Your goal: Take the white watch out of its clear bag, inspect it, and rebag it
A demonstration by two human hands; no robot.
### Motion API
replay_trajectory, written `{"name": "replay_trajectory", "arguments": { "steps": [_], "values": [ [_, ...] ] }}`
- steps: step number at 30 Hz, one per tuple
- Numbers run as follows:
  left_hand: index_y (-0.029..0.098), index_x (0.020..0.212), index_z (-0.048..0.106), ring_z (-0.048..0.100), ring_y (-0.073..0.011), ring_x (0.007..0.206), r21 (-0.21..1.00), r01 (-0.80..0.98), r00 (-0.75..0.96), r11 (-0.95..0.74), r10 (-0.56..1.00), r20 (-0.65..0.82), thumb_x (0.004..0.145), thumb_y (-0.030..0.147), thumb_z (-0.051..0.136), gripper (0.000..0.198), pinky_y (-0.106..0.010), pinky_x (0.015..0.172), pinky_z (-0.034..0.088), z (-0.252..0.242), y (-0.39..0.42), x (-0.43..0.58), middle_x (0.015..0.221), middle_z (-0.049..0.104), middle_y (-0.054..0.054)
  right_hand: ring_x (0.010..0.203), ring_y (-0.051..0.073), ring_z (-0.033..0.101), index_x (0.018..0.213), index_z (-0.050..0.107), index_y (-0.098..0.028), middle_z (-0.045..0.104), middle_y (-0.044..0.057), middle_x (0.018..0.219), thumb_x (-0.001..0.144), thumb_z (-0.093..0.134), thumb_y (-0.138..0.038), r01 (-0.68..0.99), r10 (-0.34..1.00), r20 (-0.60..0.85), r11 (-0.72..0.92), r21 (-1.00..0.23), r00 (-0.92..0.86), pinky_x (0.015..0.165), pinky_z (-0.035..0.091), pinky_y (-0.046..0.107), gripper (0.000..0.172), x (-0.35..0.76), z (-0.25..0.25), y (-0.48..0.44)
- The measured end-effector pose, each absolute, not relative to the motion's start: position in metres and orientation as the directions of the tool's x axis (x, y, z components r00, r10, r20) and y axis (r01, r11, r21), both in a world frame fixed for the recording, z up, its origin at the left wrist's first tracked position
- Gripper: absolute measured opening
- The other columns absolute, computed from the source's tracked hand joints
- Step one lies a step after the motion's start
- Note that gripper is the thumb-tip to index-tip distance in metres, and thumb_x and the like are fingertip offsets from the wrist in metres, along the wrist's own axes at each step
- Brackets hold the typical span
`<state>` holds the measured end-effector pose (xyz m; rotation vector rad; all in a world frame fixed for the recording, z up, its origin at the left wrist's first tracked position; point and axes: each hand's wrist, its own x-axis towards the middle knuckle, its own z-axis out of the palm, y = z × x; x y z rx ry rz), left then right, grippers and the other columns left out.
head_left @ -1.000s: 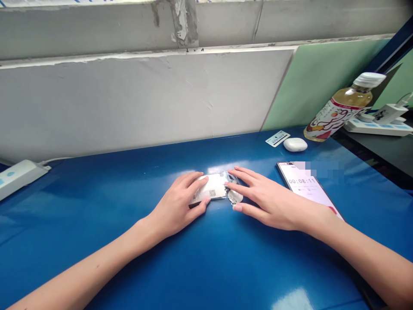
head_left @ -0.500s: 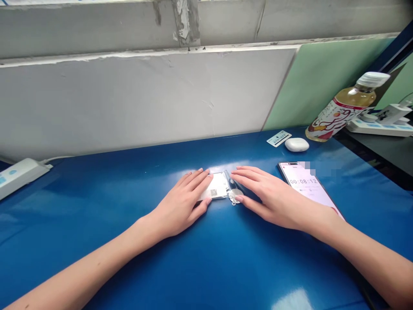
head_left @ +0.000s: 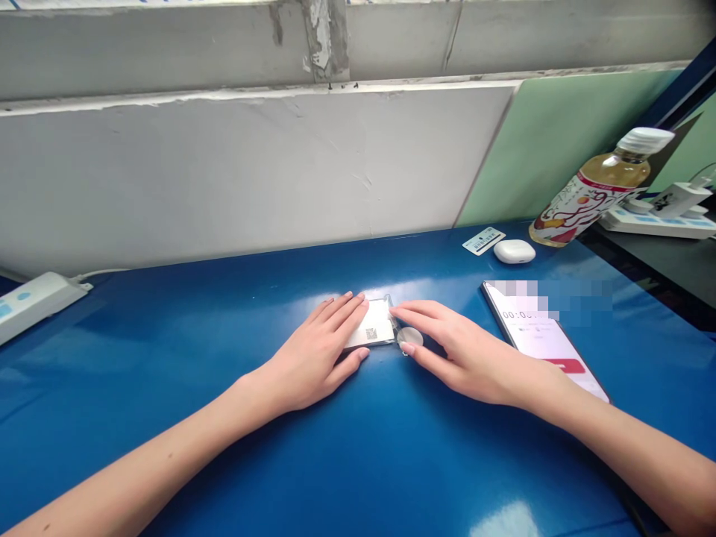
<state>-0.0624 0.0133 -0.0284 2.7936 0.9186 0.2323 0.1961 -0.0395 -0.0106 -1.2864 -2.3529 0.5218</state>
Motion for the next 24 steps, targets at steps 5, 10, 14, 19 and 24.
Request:
{"name": "replay_trajectory", "arguments": {
  "steps": [5, 10, 14, 19, 24],
  "values": [
    [0.018, 0.155, 0.032, 0.027, -0.0311, 0.15, 0.251, 0.57, 0.79, -0.783, 0.606, 0.096, 0.103, 0.04, 0.043, 0.057, -0.053, 0.121, 0.027, -0.029, 0.013, -0.063, 0.161, 0.033, -0.014, 0.127, 0.026, 0.055, 0.138, 0.053, -0.013, 0.059, 0.016, 0.137, 0.103, 0.042, -0.032, 0.709, 0.819, 0.231, 0.572, -0.413, -0.526, 0.106, 0.049, 0.043, 0.041, 0.192, -0.015, -0.037],
    [0.015, 0.154, 0.032, 0.029, -0.0321, 0.149, 0.251, 0.578, 0.782, -0.777, 0.615, 0.101, 0.103, 0.039, 0.043, 0.058, -0.054, 0.12, 0.028, -0.027, 0.009, -0.061, 0.16, 0.034, -0.015, 0.122, 0.028, 0.057, 0.13, 0.057, -0.007, 0.06, 0.019, 0.132, 0.102, 0.041, -0.023, 0.731, 0.794, 0.305, 0.605, -0.316, -0.525, 0.103, 0.052, 0.042, 0.036, 0.184, -0.019, -0.038],
    [0.012, 0.153, 0.033, 0.029, -0.0325, 0.149, 0.236, 0.585, 0.782, -0.776, 0.617, 0.091, 0.103, 0.038, 0.041, 0.057, -0.054, 0.12, 0.029, -0.026, 0.006, -0.059, 0.16, 0.034, -0.017, 0.124, 0.035, 0.058, 0.123, 0.06, 0.002, 0.064, 0.025, 0.126, 0.1, 0.042, -0.017, 0.753, 0.737, 0.367, 0.645, -0.131, -0.568, 0.106, 0.051, 0.048, 0.035, 0.174, -0.018, -0.038],
    [0.014, 0.154, 0.032, 0.028, -0.0325, 0.149, 0.24, 0.585, 0.78, -0.775, 0.619, 0.097, 0.103, 0.038, 0.042, 0.057, -0.054, 0.12, 0.029, -0.026, 0.006, -0.059, 0.16, 0.034, -0.016, 0.126, 0.037, 0.058, 0.12, 0.063, 0.005, 0.065, 0.028, 0.125, 0.098, 0.043, -0.015, 0.75, 0.715, 0.361, 0.658, -0.06, -0.599, 0.111, 0.047, 0.047, 0.036, 0.169, -0.014, -0.037],
    [0.015, 0.154, 0.032, 0.029, -0.0323, 0.149, 0.248, 0.576, 0.783, -0.779, 0.613, 0.105, 0.102, 0.037, 0.042, 0.057, -0.055, 0.119, 0.03, -0.028, 0.007, -0.059, 0.159, 0.035, -0.016, 0.137, 0.039, 0.047, 0.12, 0.063, 0.005, 0.062, 0.03, 0.131, 0.096, 0.044, -0.014, 0.742, 0.721, 0.322, 0.666, -0.077, -0.614, 0.113, 0.044, 0.051, 0.036, 0.169, -0.009, -0.038]
  ]
}}
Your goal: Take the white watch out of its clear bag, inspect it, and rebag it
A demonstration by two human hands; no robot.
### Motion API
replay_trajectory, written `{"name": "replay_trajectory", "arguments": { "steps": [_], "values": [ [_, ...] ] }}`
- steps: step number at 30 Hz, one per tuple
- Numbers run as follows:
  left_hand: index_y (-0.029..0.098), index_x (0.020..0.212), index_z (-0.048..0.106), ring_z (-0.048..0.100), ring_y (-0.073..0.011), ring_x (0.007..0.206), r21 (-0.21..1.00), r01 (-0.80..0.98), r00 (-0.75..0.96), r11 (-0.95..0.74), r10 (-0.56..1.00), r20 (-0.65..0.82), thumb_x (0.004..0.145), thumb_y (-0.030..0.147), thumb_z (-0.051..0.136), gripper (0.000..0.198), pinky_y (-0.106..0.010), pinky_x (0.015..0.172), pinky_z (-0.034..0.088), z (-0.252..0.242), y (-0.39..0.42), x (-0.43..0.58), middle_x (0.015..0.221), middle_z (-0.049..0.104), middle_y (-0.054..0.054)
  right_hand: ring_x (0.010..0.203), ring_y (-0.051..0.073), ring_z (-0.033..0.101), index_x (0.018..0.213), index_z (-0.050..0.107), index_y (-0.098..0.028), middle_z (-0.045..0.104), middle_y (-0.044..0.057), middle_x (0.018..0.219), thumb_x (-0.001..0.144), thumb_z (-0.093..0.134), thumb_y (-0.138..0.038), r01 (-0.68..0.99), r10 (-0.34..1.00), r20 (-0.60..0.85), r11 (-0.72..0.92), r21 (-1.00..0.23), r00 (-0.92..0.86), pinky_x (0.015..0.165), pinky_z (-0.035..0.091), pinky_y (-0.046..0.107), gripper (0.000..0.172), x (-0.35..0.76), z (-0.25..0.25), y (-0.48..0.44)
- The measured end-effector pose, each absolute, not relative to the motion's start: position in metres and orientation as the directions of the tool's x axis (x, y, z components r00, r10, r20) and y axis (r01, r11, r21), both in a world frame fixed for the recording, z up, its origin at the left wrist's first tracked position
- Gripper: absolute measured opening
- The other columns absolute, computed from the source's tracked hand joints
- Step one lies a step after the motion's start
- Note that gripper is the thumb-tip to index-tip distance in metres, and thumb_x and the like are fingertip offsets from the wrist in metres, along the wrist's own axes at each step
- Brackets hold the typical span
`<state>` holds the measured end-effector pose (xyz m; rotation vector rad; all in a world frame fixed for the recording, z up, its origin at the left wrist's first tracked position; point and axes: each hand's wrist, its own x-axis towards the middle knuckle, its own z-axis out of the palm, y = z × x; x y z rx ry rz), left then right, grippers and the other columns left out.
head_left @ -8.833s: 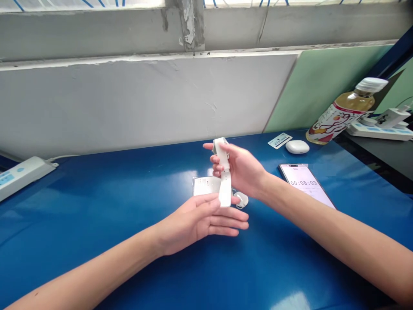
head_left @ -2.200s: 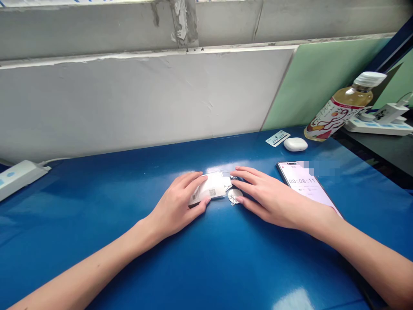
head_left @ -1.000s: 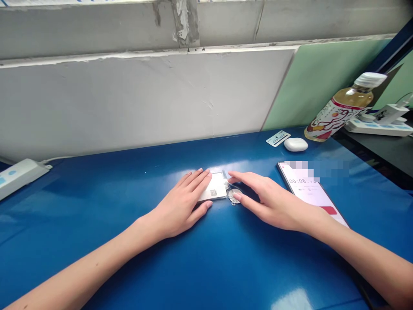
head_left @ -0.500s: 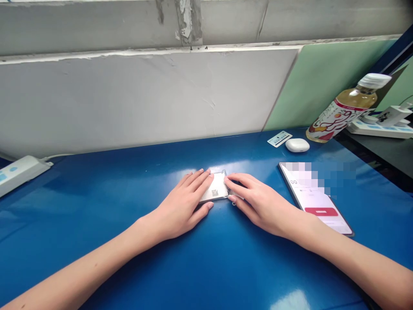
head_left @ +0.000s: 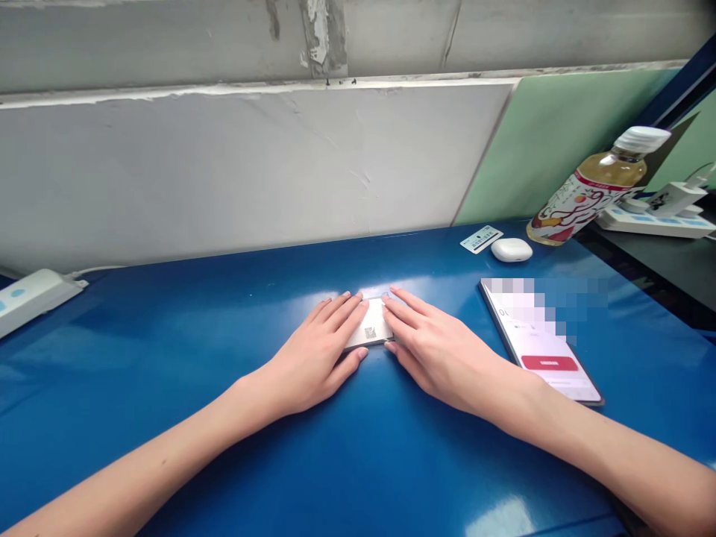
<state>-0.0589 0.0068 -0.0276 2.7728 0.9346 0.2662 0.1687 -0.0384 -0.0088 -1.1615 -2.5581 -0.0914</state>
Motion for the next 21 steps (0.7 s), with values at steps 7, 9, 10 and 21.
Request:
{"name": "replay_trajectory", "arguments": {
  "steps": [7, 9, 10, 21],
  "values": [
    [0.017, 0.155, 0.031, 0.03, -0.0326, 0.148, 0.276, 0.573, 0.773, -0.772, 0.621, 0.132, 0.103, 0.035, 0.041, 0.056, -0.056, 0.119, 0.03, -0.029, 0.007, -0.058, 0.159, 0.035, -0.015, 0.141, 0.039, 0.041, 0.123, 0.061, 0.002, 0.058, 0.03, 0.136, 0.095, 0.046, -0.015, 0.75, 0.747, 0.341, 0.644, -0.155, -0.571, 0.11, 0.047, 0.054, 0.036, 0.17, -0.014, -0.038],
    [0.017, 0.155, 0.032, 0.03, -0.032, 0.148, 0.279, 0.572, 0.773, -0.771, 0.621, 0.131, 0.104, 0.036, 0.039, 0.054, -0.055, 0.119, 0.03, -0.03, 0.008, -0.059, 0.159, 0.035, -0.015, 0.139, 0.037, 0.046, 0.121, 0.063, -0.004, 0.062, 0.025, 0.133, 0.097, 0.044, -0.016, 0.752, 0.769, 0.354, 0.622, -0.218, -0.533, 0.108, 0.049, 0.053, 0.033, 0.174, -0.017, -0.036],
    [0.017, 0.155, 0.031, 0.03, -0.0315, 0.149, 0.281, 0.571, 0.773, -0.771, 0.621, 0.13, 0.105, 0.037, 0.038, 0.054, -0.055, 0.119, 0.03, -0.031, 0.008, -0.06, 0.16, 0.035, -0.014, 0.137, 0.035, 0.048, 0.121, 0.064, -0.007, 0.063, 0.022, 0.132, 0.098, 0.044, -0.016, 0.753, 0.778, 0.361, 0.611, -0.244, -0.515, 0.107, 0.05, 0.052, 0.032, 0.176, -0.018, -0.035],
    [0.027, 0.159, 0.019, 0.025, -0.027, 0.151, 0.366, 0.44, 0.841, -0.82, 0.519, 0.152, 0.108, 0.031, 0.032, 0.053, -0.049, 0.12, 0.031, -0.032, 0.009, -0.068, 0.163, 0.029, -0.007, 0.128, 0.03, 0.057, 0.123, 0.062, -0.015, 0.065, 0.017, 0.131, 0.086, 0.043, 0.005, 0.778, 0.786, 0.378, 0.589, -0.218, -0.489, 0.102, 0.053, 0.049, 0.046, 0.191, -0.012, -0.039]
  ]
}}
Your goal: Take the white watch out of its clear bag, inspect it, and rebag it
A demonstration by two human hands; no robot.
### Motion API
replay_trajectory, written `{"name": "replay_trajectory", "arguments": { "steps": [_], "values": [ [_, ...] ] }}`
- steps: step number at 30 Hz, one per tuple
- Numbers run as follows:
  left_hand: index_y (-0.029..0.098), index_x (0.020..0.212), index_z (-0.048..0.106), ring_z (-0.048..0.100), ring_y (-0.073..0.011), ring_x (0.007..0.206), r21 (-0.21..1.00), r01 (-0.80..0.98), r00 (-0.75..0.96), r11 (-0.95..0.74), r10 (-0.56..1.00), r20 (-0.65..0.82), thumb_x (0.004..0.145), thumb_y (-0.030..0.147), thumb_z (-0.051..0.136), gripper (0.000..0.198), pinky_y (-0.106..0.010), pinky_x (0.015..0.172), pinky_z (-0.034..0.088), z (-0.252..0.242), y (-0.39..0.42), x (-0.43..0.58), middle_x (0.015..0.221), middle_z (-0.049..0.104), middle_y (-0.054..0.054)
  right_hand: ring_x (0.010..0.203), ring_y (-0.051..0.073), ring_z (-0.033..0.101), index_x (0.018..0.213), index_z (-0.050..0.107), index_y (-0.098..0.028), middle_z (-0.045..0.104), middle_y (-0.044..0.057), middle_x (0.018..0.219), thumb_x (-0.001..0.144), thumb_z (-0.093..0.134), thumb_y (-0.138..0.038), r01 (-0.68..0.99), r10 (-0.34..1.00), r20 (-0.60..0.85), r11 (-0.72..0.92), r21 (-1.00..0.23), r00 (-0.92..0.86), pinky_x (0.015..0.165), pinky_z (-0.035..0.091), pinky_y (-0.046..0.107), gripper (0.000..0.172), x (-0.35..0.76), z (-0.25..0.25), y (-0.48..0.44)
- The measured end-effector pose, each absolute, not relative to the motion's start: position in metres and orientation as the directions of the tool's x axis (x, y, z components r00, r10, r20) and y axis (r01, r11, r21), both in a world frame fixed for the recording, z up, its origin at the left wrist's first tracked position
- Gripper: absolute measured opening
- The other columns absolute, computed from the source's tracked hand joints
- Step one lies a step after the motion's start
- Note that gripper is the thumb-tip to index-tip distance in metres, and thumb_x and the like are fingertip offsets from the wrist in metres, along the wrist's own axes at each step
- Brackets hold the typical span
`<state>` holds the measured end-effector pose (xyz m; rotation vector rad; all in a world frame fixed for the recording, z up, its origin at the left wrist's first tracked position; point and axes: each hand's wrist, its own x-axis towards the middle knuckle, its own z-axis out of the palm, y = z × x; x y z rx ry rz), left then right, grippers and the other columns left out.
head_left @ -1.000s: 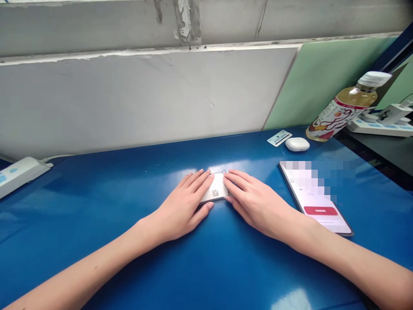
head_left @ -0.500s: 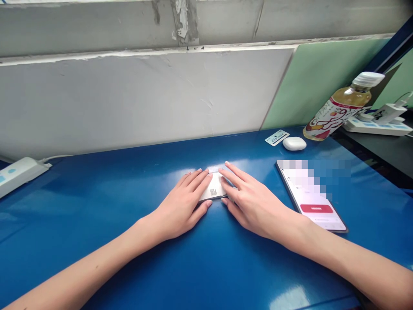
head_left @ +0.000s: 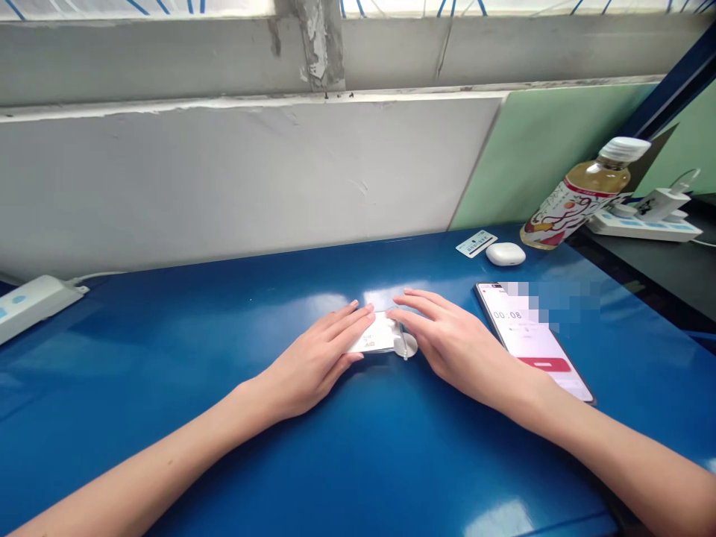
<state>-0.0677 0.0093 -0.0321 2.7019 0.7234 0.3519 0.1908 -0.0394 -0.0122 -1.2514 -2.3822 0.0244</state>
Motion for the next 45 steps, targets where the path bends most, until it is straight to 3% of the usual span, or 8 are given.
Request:
{"name": "replay_trajectory", "arguments": {
  "steps": [4, 10, 13, 22, 30, 37, 42, 45],
  "values": [
    [0.028, 0.158, 0.023, 0.031, -0.0292, 0.148, 0.368, 0.456, 0.821, -0.81, 0.542, 0.177, 0.108, 0.033, 0.032, 0.051, -0.048, 0.118, 0.035, -0.033, 0.009, -0.069, 0.165, 0.025, -0.009, 0.107, 0.027, 0.069, 0.113, 0.066, -0.016, 0.073, 0.013, 0.113, 0.094, 0.049, -0.007, 0.754, 0.76, 0.421, 0.616, -0.227, -0.495, 0.092, 0.058, 0.045, 0.027, 0.195, -0.012, -0.034],
    [0.032, 0.157, 0.025, 0.036, -0.0298, 0.145, 0.395, 0.411, 0.818, -0.822, 0.523, 0.238, 0.108, 0.039, 0.026, 0.05, -0.05, 0.117, 0.035, -0.036, 0.009, -0.071, 0.161, 0.034, -0.008, 0.123, 0.028, 0.061, 0.116, 0.061, -0.016, 0.069, 0.014, 0.124, 0.096, 0.052, -0.013, 0.712, 0.729, 0.429, 0.661, -0.237, -0.533, 0.101, 0.053, 0.046, 0.023, 0.197, -0.005, -0.035],
    [0.032, 0.156, 0.03, 0.039, -0.0292, 0.143, 0.413, 0.39, 0.811, -0.823, 0.519, 0.27, 0.108, 0.041, 0.021, 0.049, -0.048, 0.116, 0.036, -0.036, 0.009, -0.072, 0.159, 0.037, -0.008, 0.11, 0.027, 0.068, 0.114, 0.062, -0.018, 0.074, 0.01, 0.111, 0.097, 0.051, -0.013, 0.697, 0.727, 0.429, 0.668, -0.261, -0.536, 0.094, 0.056, 0.043, 0.021, 0.198, -0.005, -0.036],
    [0.023, 0.155, 0.027, 0.037, -0.0296, 0.144, 0.489, 0.458, 0.742, -0.742, 0.622, 0.249, 0.106, 0.034, 0.034, 0.05, -0.049, 0.118, 0.036, -0.033, 0.006, -0.069, 0.157, 0.038, -0.013, 0.086, 0.019, 0.069, 0.109, 0.068, -0.024, 0.072, 0.005, 0.099, 0.096, 0.056, -0.019, 0.574, 0.762, 0.578, 0.623, -0.531, -0.292, 0.076, 0.057, 0.031, 0.018, 0.197, 0.007, -0.04],
    [0.028, 0.159, 0.002, 0.042, -0.0354, 0.14, 0.525, 0.436, 0.682, -0.731, 0.649, 0.337, 0.089, 0.032, 0.066, 0.096, -0.053, 0.112, 0.042, -0.032, 0.002, -0.066, 0.163, 0.023, -0.016, 0.086, 0.02, 0.067, 0.106, 0.067, -0.022, 0.071, 0.006, 0.098, 0.097, 0.056, -0.027, 0.522, 0.868, 0.458, 0.487, -0.701, -0.195, 0.075, 0.057, 0.033, 0.015, 0.195, 0.001, -0.036],
    [0.028, 0.159, 0.001, 0.018, -0.0371, 0.152, 0.466, 0.439, 0.713, -0.768, 0.614, 0.34, 0.085, 0.04, 0.074, 0.105, -0.055, 0.116, 0.035, -0.032, 0.004, -0.066, 0.167, 0.004, -0.016, 0.086, 0.02, 0.067, 0.12, 0.063, -0.021, 0.069, 0.007, 0.101, 0.095, 0.056, -0.019, 0.556, 0.864, 0.433, 0.498, -0.665, -0.257, 0.079, 0.058, 0.035, 0.026, 0.193, -0.007, -0.035],
    [0.023, 0.152, 0.021, 0.035, -0.0381, 0.145, 0.49, 0.475, 0.697, -0.731, 0.653, 0.297, 0.074, 0.056, 0.08, 0.103, -0.056, 0.114, 0.039, -0.037, 0.007, -0.066, 0.158, 0.032, -0.021, 0.112, 0.024, 0.065, 0.138, 0.05, -0.017, 0.065, 0.014, 0.124, 0.098, 0.047, -0.017, 0.657, 0.848, 0.402, 0.525, -0.542, -0.346, 0.094, 0.057, 0.041, 0.04, 0.194, -0.019, -0.032],
    [0.02, 0.143, 0.033, 0.037, -0.0404, 0.142, 0.477, 0.533, 0.68, -0.698, 0.689, 0.249, 0.07, 0.061, 0.081, 0.096, -0.058, 0.112, 0.041, -0.037, 0.007, -0.065, 0.152, 0.039, -0.022, 0.135, 0.031, 0.05, 0.141, 0.047, -0.013, 0.05, 0.021, 0.147, 0.099, 0.047, -0.021, 0.743, 0.826, 0.346, 0.556, -0.372, -0.445, 0.106, 0.049, 0.05, 0.043, 0.195, -0.02, -0.034]
  ]
}}
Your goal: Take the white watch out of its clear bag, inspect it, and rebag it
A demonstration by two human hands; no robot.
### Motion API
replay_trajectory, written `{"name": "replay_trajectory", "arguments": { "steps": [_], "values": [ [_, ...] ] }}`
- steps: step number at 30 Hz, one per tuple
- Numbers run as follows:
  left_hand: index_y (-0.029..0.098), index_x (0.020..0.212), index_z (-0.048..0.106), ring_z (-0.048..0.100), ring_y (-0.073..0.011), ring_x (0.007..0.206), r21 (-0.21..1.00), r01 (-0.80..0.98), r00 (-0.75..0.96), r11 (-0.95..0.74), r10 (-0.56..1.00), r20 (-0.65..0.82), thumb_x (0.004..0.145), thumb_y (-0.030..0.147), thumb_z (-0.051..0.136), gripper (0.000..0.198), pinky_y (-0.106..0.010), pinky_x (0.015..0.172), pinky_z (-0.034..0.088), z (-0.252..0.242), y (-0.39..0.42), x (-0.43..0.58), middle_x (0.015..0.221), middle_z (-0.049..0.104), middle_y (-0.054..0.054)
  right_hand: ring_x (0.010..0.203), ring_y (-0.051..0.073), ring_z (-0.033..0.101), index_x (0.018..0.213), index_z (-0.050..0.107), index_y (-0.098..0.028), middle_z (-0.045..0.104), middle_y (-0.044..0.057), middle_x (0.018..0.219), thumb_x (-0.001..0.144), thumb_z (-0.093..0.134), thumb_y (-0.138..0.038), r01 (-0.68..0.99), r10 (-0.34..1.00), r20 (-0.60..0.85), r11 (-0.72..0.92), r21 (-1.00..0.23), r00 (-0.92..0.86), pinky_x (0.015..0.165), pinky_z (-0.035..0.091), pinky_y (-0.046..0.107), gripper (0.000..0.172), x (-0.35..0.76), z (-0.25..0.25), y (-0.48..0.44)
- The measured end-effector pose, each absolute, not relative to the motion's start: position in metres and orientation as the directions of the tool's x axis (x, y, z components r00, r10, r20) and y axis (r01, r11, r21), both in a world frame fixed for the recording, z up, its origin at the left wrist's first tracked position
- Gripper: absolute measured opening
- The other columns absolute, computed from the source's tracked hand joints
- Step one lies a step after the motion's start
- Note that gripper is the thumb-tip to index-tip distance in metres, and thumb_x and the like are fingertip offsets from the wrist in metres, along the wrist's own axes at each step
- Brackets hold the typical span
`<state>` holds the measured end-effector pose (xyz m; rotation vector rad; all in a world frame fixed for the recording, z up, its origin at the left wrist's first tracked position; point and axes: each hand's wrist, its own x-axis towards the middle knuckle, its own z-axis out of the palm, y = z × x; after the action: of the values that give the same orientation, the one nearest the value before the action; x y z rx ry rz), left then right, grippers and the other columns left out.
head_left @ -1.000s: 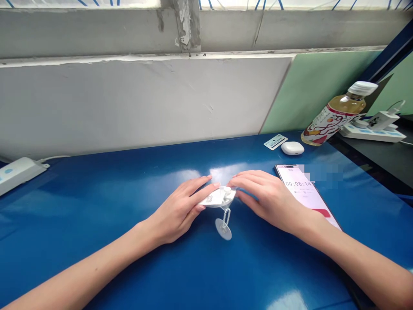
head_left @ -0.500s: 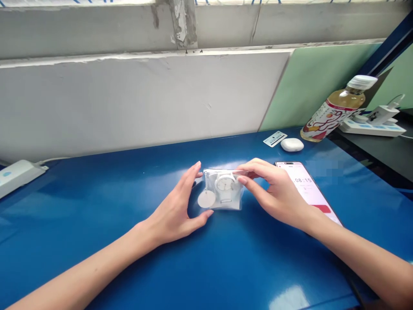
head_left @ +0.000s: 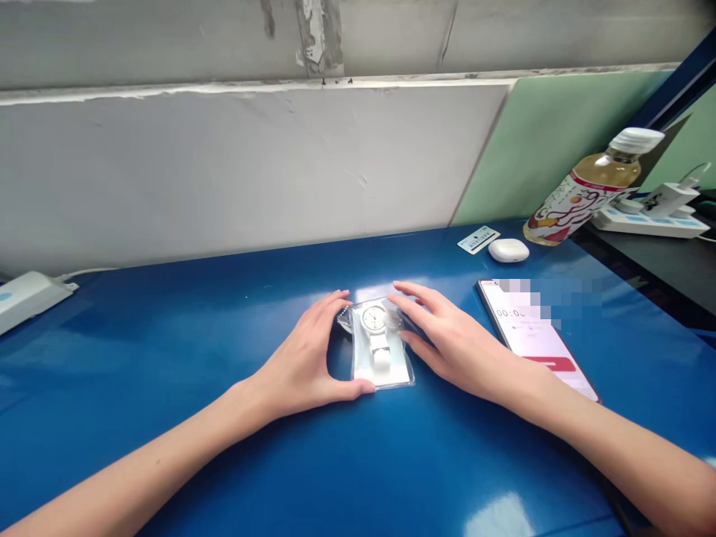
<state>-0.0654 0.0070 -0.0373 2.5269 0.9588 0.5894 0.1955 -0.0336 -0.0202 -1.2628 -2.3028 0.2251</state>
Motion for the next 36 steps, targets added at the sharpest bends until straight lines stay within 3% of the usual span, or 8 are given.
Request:
{"name": "replay_trajectory", "arguments": {
  "steps": [3, 8, 13, 19, 23, 26, 36],
  "values": [
    [0.018, 0.139, 0.039, 0.034, -0.0424, 0.144, 0.444, 0.616, 0.647, -0.65, 0.739, 0.185, 0.069, 0.064, 0.079, 0.093, -0.06, 0.112, 0.04, -0.035, 0.006, -0.064, 0.151, 0.04, -0.024, 0.145, 0.035, 0.036, 0.144, 0.044, -0.01, 0.043, 0.023, 0.153, 0.098, 0.052, -0.029, 0.747, 0.781, 0.257, 0.622, -0.237, -0.569, 0.111, 0.043, 0.055, 0.051, 0.196, -0.015, -0.038],
    [0.014, 0.153, 0.025, 0.029, -0.0406, 0.147, 0.383, 0.663, 0.643, -0.643, 0.751, 0.148, 0.076, 0.075, 0.066, 0.106, -0.058, 0.116, 0.034, -0.034, 0.005, -0.061, 0.158, 0.033, -0.024, 0.146, 0.036, 0.035, 0.151, 0.035, -0.006, 0.038, 0.024, 0.157, 0.097, 0.052, -0.043, 0.753, 0.783, 0.15, 0.622, -0.215, -0.604, 0.113, 0.043, 0.053, 0.068, 0.196, -0.013, -0.041],
    [0.015, 0.158, 0.021, 0.023, -0.0388, 0.15, 0.293, 0.694, 0.675, -0.658, 0.736, 0.052, 0.085, 0.079, 0.048, 0.101, -0.056, 0.119, 0.028, -0.032, 0.009, -0.061, 0.162, 0.028, -0.018, 0.145, 0.035, 0.036, 0.152, 0.034, -0.006, 0.037, 0.023, 0.158, 0.096, 0.051, -0.051, 0.771, 0.812, 0.109, 0.58, -0.262, -0.573, 0.114, 0.04, 0.053, 0.074, 0.197, -0.016, -0.035],
    [0.015, 0.158, 0.022, 0.018, -0.0375, 0.151, 0.291, 0.688, 0.692, -0.665, 0.722, 0.012, 0.078, 0.083, 0.053, 0.109, -0.054, 0.121, 0.026, -0.028, 0.023, -0.068, 0.162, 0.029, -0.016, 0.139, 0.036, 0.044, 0.149, 0.039, -0.008, 0.041, 0.023, 0.155, 0.09, 0.058, -0.056, 0.759, 0.811, 0.065, 0.57, -0.314, -0.582, 0.111, 0.044, 0.051, 0.078, 0.197, -0.006, -0.017],
    [0.016, 0.157, 0.023, 0.018, -0.0385, 0.151, 0.324, 0.674, 0.696, -0.664, 0.718, 0.025, 0.077, 0.081, 0.058, 0.109, -0.055, 0.12, 0.026, -0.027, 0.026, -0.071, 0.162, 0.03, -0.016, 0.147, 0.038, 0.031, 0.151, 0.036, -0.008, 0.025, 0.024, 0.163, 0.078, 0.069, -0.061, 0.779, 0.826, -0.042, 0.512, -0.361, -0.562, 0.114, 0.039, 0.052, 0.096, 0.194, -0.002, 0.001],
    [0.018, 0.157, 0.024, 0.02, -0.04, 0.15, 0.351, 0.664, 0.696, -0.661, 0.717, 0.034, 0.077, 0.078, 0.062, 0.107, -0.057, 0.119, 0.028, -0.026, 0.026, -0.07, 0.161, 0.031, -0.016, 0.149, 0.037, 0.027, 0.155, 0.027, -0.006, 0.026, 0.024, 0.162, 0.072, 0.074, -0.062, 0.779, 0.833, -0.103, 0.456, -0.43, -0.544, 0.118, 0.033, 0.052, 0.111, 0.192, -0.003, 0.008],
    [0.013, 0.151, 0.033, 0.025, -0.0421, 0.148, 0.343, 0.643, 0.702, -0.685, 0.706, 0.093, 0.072, 0.078, 0.068, 0.108, -0.058, 0.117, 0.031, -0.028, 0.025, -0.071, 0.155, 0.039, -0.022, 0.151, 0.037, 0.017, 0.158, 0.019, -0.006, 0.017, 0.024, 0.164, 0.074, 0.071, -0.066, 0.771, 0.844, -0.136, 0.394, -0.5, -0.519, 0.121, 0.025, 0.055, 0.116, 0.193, -0.01, -0.002]
  ]
}}
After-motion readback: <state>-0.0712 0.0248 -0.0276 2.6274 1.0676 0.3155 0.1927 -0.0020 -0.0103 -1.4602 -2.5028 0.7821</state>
